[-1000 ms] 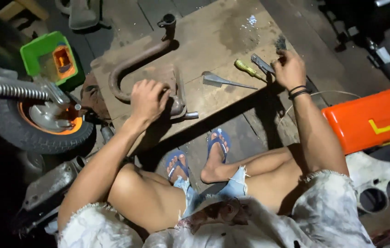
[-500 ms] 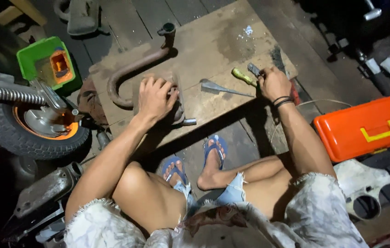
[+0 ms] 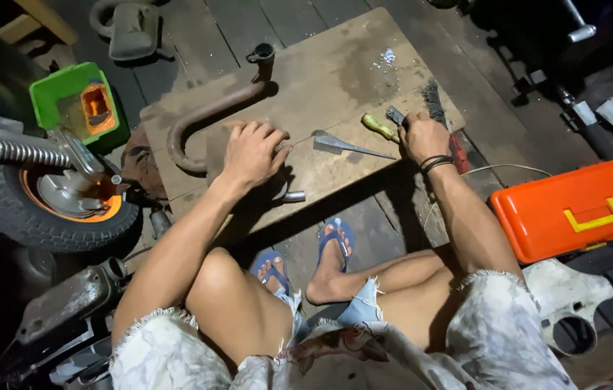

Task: Cleaning and scraping a motorcycle exhaust muffler using a screwdriver and a wire brush to remove debris.

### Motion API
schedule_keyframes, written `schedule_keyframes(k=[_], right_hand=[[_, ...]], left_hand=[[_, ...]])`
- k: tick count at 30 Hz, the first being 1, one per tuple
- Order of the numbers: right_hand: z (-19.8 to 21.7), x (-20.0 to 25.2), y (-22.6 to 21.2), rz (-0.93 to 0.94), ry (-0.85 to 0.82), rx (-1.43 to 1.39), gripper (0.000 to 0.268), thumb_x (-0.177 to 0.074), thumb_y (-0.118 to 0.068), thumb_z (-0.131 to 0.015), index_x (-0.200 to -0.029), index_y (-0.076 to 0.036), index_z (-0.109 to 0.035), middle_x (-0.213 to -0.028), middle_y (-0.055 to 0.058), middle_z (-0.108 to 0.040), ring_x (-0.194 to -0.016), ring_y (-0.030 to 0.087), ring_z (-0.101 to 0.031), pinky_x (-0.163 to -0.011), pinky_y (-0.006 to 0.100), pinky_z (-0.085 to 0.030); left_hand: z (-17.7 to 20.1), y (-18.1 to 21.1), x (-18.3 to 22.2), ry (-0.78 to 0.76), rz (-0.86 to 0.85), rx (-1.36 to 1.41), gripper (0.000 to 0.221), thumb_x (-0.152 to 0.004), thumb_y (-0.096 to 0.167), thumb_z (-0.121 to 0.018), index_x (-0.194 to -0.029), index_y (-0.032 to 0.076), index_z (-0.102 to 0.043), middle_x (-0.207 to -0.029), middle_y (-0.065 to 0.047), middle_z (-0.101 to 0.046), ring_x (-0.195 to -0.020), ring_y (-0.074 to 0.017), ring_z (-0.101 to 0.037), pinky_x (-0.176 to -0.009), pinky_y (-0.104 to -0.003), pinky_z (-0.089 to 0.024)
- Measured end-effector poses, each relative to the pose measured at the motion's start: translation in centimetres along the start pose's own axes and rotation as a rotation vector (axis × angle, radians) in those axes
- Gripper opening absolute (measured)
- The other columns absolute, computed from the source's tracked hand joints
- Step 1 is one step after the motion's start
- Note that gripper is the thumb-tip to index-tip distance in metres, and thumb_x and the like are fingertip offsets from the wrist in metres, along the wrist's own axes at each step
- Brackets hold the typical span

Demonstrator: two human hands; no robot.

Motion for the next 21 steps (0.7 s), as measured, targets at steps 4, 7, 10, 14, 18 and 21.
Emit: schedule_keyframes(k=[4,7,10,14,18,21], right_hand=[[1.5,0.2,0.0,-0.043,0.069,-0.196,0.02,-0.096,-0.03,-0.067,-0.109,-0.015,-0.071,-0.095,0.009,-0.067,-0.087,0.033,-0.073,-0.076,0.043,-0.06],[4.9,0.3,-2.1,-0.062,0.16,-0.51,0.022,-0.1,-0.029,-0.069,-0.11,-0.009,-0.069,-0.097,0.017,-0.069,-0.096,0.04,-0.07,-0.082,0.05,-0.057],[8.1,1.0,-6.1,-0.01,0.109,-0.794,0.02,-0.102,-0.017,-0.064,-0.115,-0.003,-0.066,-0.103,0.024,-0.07,-0.101,0.046,-0.068,-0.085,0.05,-0.055],[11.7,2.6,-11.9,0.158,-0.126,-0.682,0.023,-0.096,-0.028,-0.066,-0.114,-0.014,-0.068,-0.1,0.016,-0.076,-0.098,0.04,-0.072,-0.083,0.053,-0.056],[14.8,3.5,-14.4,0.396,-0.018,-0.704,0.019,-0.097,-0.028,-0.068,-0.11,-0.013,-0.068,-0.093,0.012,-0.076,-0.092,0.035,-0.073,-0.077,0.047,-0.058],[13.7,3.6,-14.0,0.424,0.071,-0.701,0.018,-0.099,-0.031,-0.068,-0.109,-0.017,-0.07,-0.092,0.008,-0.075,-0.089,0.032,-0.073,-0.073,0.043,-0.059]], left_hand=[[0.0,0.8,-0.5,0.037,-0.06,-0.027,0.021,-0.096,0.042,-0.068,-0.108,0.024,-0.069,-0.094,-0.002,-0.066,-0.099,-0.0246,-0.068,-0.096,-0.048,-0.048],[-0.2,1.6,-1.2,0.071,-0.067,0.022,0.022,-0.098,0.043,-0.065,-0.103,0.022,-0.068,-0.093,-0.002,-0.065,-0.095,-0.0244,-0.066,-0.093,-0.046,-0.049],[-0.7,2.9,-2.0,0.147,-0.118,0.016,0.027,-0.096,0.043,-0.066,-0.118,0.027,-0.066,-0.099,0.0,-0.063,-0.096,-0.0228,-0.064,-0.092,-0.043,-0.05],[0.4,5.4,-2.9,0.088,-0.169,0.004,0.046,-0.093,0.045,-0.069,-0.132,0.021,-0.059,-0.121,-0.004,-0.061,-0.119,-0.0293,-0.059,-0.097,-0.05,-0.047],[0.3,6.4,-2.9,-0.049,-0.203,-0.004,0.039,-0.1,0.043,-0.058,-0.13,0.019,-0.059,-0.128,-0.005,-0.062,-0.132,-0.0295,-0.052,-0.109,-0.059,-0.035],[-2.0,6.2,-2.6,-0.048,-0.238,-0.042,0.028,-0.103,0.044,-0.054,-0.104,0.021,-0.071,-0.106,0.0,-0.069,-0.122,-0.0236,-0.06,-0.111,-0.061,-0.033]])
Point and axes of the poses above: each hand's wrist, its own x-axis away from the middle knuckle, its own z-axis out of the back of the hand, y = z × x, the point moved 4 cm from there along -x, towards the middle knuckle
